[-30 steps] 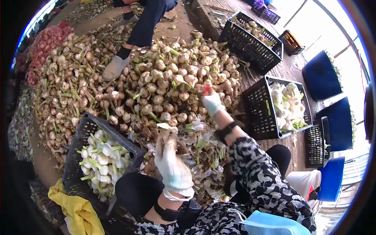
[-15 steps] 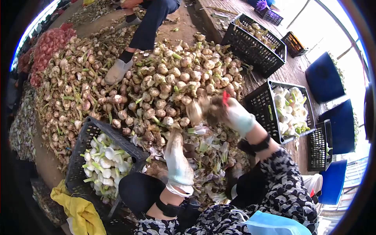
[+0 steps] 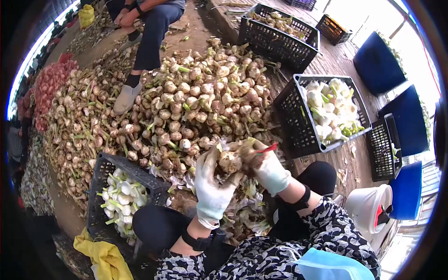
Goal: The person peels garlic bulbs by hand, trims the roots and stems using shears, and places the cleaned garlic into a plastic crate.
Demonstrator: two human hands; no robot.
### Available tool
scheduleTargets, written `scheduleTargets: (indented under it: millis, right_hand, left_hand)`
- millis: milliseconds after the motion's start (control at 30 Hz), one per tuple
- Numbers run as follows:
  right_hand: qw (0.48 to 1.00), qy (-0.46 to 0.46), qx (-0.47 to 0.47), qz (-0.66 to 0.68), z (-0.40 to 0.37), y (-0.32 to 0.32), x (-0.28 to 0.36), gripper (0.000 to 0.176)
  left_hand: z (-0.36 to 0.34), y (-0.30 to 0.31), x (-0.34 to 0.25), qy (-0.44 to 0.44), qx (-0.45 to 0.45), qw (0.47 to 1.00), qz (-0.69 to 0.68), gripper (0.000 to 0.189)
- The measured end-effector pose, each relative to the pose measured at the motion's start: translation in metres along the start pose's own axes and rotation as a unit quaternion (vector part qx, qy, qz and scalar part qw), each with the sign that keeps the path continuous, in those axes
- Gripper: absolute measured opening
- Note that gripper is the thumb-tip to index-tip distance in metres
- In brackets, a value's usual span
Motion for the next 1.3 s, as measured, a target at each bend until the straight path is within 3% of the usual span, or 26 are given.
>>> scheduleTargets:
  millis: [67,100,200,267,333,400,467,600,700,733,767,800,833,867,933,1000,1067,1133,1200,1267,1300]
  right_hand:
    - [0.999,0.028,-0.009,0.036,-0.005,-0.007,0.011,0.02]
    - [0.996,-0.029,-0.01,0.082,-0.008,-0.008,0.015,0.019]
    - [0.996,-0.019,0.001,0.086,-0.005,-0.001,0.016,0.019]
    - [0.995,-0.024,0.0,0.097,-0.004,0.004,0.019,0.018]
    - [0.998,-0.065,0.023,0.002,-0.005,0.009,0.019,0.017]
    - [0.997,-0.062,0.032,0.031,-0.005,0.011,0.021,0.016]
    - [0.998,-0.05,0.047,-0.011,-0.005,0.013,0.02,0.016]
    - [0.987,-0.128,0.066,0.078,-0.008,0.01,0.009,0.016]
    - [0.986,-0.115,0.067,0.103,-0.009,0.006,0.009,0.017]
    - [0.986,-0.116,0.067,0.104,-0.009,0.005,0.008,0.017]
    - [0.991,-0.096,0.041,0.083,-0.007,0.006,0.006,0.018]
    - [0.995,-0.077,0.016,0.062,-0.005,0.006,0.005,0.02]
    - [0.996,0.056,-0.016,-0.064,-0.005,0.003,0.013,0.022]
    - [0.996,0.057,-0.014,-0.063,-0.003,0.004,0.007,0.022]
    - [0.964,0.215,-0.029,-0.152,-0.006,0.002,0.015,0.028]
    - [0.997,-0.029,0.059,-0.051,0.005,0.01,-0.016,0.027]
    - [0.991,0.077,0.035,-0.101,0.007,0.014,-0.013,0.024]
    - [0.981,0.126,-0.004,-0.145,0.007,0.014,-0.001,0.023]
    - [0.966,0.168,-0.047,-0.189,-0.001,0.014,0.015,0.023]
    - [0.95,0.214,0.018,-0.228,-0.012,0.007,0.041,0.023]
    - [0.953,0.165,0.057,-0.249,-0.013,0.008,0.043,0.019]
  left_hand:
    - [0.001,-0.003,-0.004,-0.025,0.001,0.998,0.052,0.071]
    - [-0.002,-0.004,0.008,-0.001,-0.007,0.999,0.034,0.069]
    - [-0.004,-0.004,0.018,0.046,-0.022,0.999,-0.009,0.064]
    - [0.001,-0.004,0.01,0.0,0.003,0.999,0.036,0.065]
    - [0.003,-0.007,0.008,-0.01,0.017,0.999,0.026,0.067]
    - [0.001,-0.007,-0.002,-0.065,0.01,0.997,0.042,0.068]
    - [0.003,-0.008,-0.005,-0.061,0.021,0.996,0.054,0.067]
    - [0.005,-0.012,-0.004,-0.06,0.039,0.996,0.055,0.065]
    - [0.0,-0.011,0.012,0.082,0.012,0.996,-0.033,0.056]
    - [-0.001,-0.013,0.012,0.083,0.012,0.996,-0.032,0.056]
    - [-0.005,-0.016,0.02,0.159,-0.024,0.976,-0.146,0.05]
    - [-0.01,-0.02,0.028,0.231,-0.06,0.937,-0.256,0.046]
    - [-0.015,-0.03,0.043,0.327,-0.062,0.851,-0.407,0.038]
    - [-0.022,-0.035,0.045,0.38,-0.114,0.779,-0.485,0.037]
    - [-0.024,-0.035,0.048,0.416,-0.091,0.766,-0.481,0.039]
    - [-0.02,-0.027,0.046,0.409,-0.049,0.824,-0.389,0.039]
    - [-0.021,-0.024,0.059,0.33,0.009,0.909,-0.255,0.044]
    - [-0.03,-0.024,0.072,0.189,-0.034,0.973,-0.127,0.05]
    - [-0.011,-0.021,0.036,0.116,-0.006,0.992,-0.041,0.062]
    - [-0.01,-0.019,0.033,0.269,0.015,0.929,-0.253,0.065]
    - [-0.008,-0.017,0.027,0.32,0.031,0.885,-0.335,0.071]
Point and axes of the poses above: each hand's wrist, its own z-axis towards the middle knuckle, its own y-axis out of the back of the hand, x = y × z, the point moved 6 cm from there along z, towards the middle knuckle, and after that the axes turned 9 degrees about -y, right-handed, at the moved point
